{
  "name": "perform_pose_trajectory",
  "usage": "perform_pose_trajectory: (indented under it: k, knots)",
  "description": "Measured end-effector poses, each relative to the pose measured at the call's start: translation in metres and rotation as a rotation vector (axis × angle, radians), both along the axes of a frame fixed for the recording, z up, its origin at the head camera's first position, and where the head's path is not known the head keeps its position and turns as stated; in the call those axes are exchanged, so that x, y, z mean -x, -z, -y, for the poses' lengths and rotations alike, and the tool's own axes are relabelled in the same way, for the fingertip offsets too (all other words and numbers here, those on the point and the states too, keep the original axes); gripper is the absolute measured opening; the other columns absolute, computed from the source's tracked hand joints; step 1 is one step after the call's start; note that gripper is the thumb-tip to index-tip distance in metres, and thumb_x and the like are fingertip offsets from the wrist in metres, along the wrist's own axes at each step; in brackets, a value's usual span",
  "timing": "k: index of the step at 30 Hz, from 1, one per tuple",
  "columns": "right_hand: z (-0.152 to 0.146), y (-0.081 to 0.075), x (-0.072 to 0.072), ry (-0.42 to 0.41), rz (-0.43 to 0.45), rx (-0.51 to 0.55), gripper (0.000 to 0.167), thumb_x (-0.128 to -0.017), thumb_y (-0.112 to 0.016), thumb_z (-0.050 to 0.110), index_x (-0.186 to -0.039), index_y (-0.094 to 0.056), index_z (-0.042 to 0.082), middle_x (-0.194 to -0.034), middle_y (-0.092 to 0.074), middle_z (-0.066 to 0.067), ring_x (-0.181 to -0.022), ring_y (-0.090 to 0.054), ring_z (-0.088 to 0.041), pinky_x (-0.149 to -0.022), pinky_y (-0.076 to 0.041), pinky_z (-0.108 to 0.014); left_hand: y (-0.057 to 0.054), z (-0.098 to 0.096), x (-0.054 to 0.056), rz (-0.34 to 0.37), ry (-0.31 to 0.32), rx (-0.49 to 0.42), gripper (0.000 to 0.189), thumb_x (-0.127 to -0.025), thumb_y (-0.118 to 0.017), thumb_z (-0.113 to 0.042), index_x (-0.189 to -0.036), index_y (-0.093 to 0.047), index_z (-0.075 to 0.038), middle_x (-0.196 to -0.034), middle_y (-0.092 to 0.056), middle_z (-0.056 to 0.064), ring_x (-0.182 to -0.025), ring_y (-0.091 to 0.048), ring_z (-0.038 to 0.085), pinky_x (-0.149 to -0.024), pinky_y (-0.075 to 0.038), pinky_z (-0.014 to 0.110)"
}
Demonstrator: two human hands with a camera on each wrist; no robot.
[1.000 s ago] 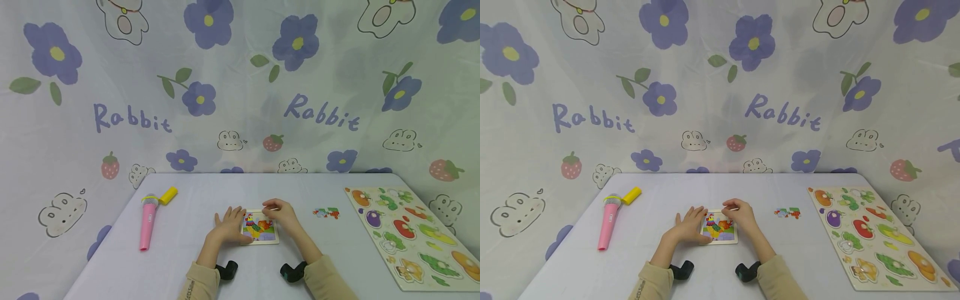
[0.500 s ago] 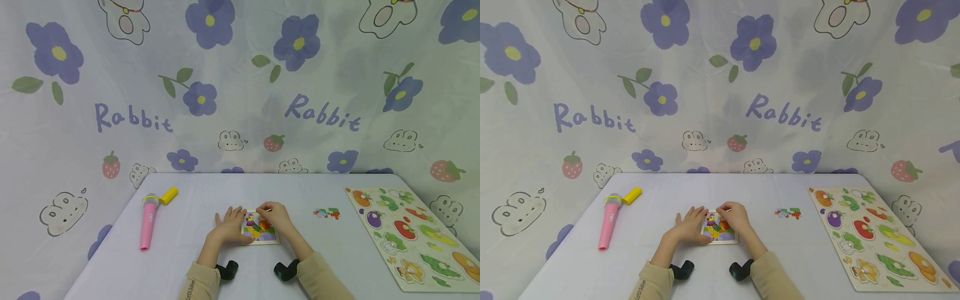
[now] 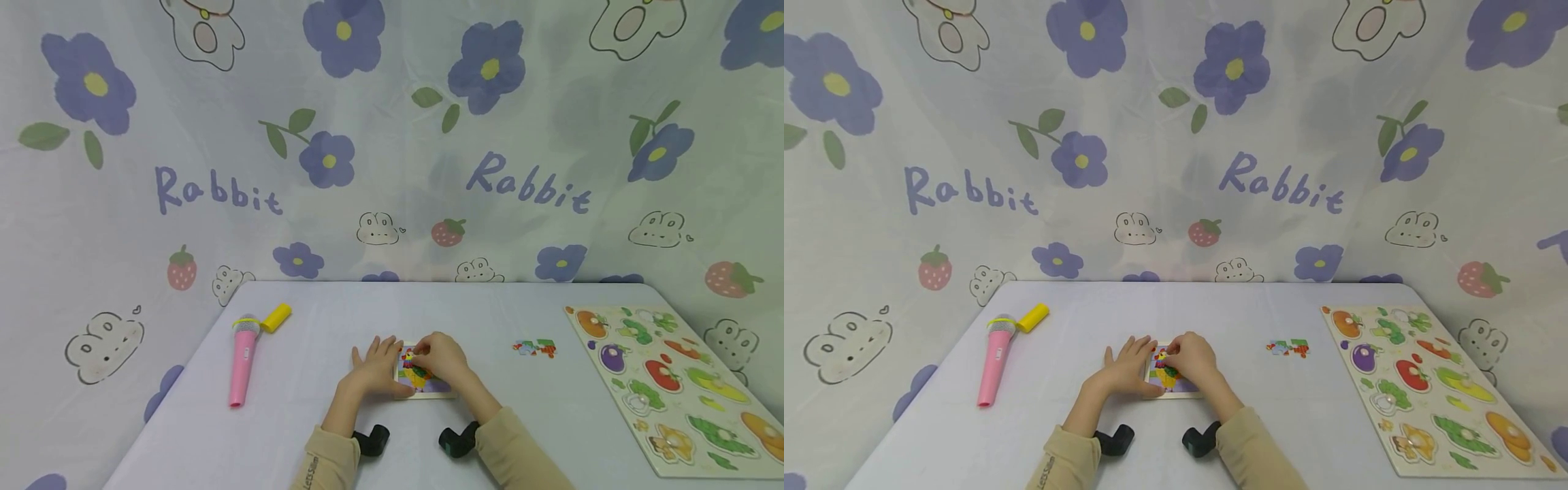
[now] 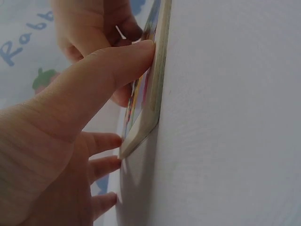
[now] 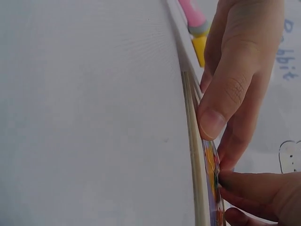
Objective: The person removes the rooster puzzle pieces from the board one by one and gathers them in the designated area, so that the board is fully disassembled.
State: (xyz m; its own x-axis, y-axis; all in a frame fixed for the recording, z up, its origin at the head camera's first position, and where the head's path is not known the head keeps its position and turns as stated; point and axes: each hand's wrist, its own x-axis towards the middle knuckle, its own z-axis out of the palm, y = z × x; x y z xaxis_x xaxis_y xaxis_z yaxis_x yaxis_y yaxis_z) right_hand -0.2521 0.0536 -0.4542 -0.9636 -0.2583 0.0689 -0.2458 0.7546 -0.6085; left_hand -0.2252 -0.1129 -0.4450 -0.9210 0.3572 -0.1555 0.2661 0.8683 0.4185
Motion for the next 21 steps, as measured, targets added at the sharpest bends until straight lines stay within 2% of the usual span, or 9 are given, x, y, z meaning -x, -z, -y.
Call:
perform_pose_trajectory:
  k: [8, 15, 18, 21]
  knots:
    - [0.0027, 0.0025, 0.0015, 0.007, -0.009, 0.008, 0.014, -0.073, -0.077, 0.019, -0.076, -0.066, 0.011, -0.071, -0.051, 0.002, -0.066, -0.046, -0.012, -0.06, -0.039, -0.027, 0.0, -0.0005, 0.001, -0.001, 0.0, 0.004, 0.087, -0.069, -0.074, -0.049, -0.138, -0.039, -0.009, -0.147, -0.03, 0.013, -0.136, -0.018, 0.041, -0.096, -0.006, 0.075]
    - [0.0042, 0.0017, 0.004, -0.019, -0.004, 0.068, 0.032, -0.077, -0.072, 0.02, -0.104, -0.065, 0.004, -0.071, -0.05, 0.0, -0.063, -0.043, -0.012, -0.056, -0.035, -0.024, 0.0005, 0.0, 0.0011, 0.004, -0.012, -0.017, 0.091, -0.068, -0.076, -0.047, -0.14, -0.035, -0.009, -0.147, -0.03, 0.014, -0.137, -0.017, 0.041, -0.097, -0.005, 0.074]
    - [0.005, 0.0026, 0.0044, -0.039, -0.013, 0.086, 0.026, -0.079, -0.07, 0.019, -0.101, -0.066, 0.006, -0.073, -0.054, 0.0, -0.066, -0.047, -0.012, -0.059, -0.039, -0.025, 0.0008, -0.0001, 0.0011, 0.005, -0.015, -0.028, 0.091, -0.068, -0.077, -0.046, -0.14, -0.034, -0.01, -0.147, -0.03, 0.014, -0.137, -0.017, 0.041, -0.097, -0.004, 0.074]
    - [0.0058, 0.0036, 0.0047, -0.043, 0.013, 0.127, 0.021, -0.078, -0.071, 0.015, -0.097, -0.064, 0.008, -0.076, -0.06, 0.0, -0.069, -0.052, -0.012, -0.061, -0.043, -0.025, 0.0006, 0.0001, 0.0013, 0.001, -0.015, -0.035, 0.093, -0.067, -0.077, -0.045, -0.141, -0.032, -0.011, -0.146, -0.031, 0.014, -0.136, -0.018, 0.042, -0.096, -0.005, 0.074]
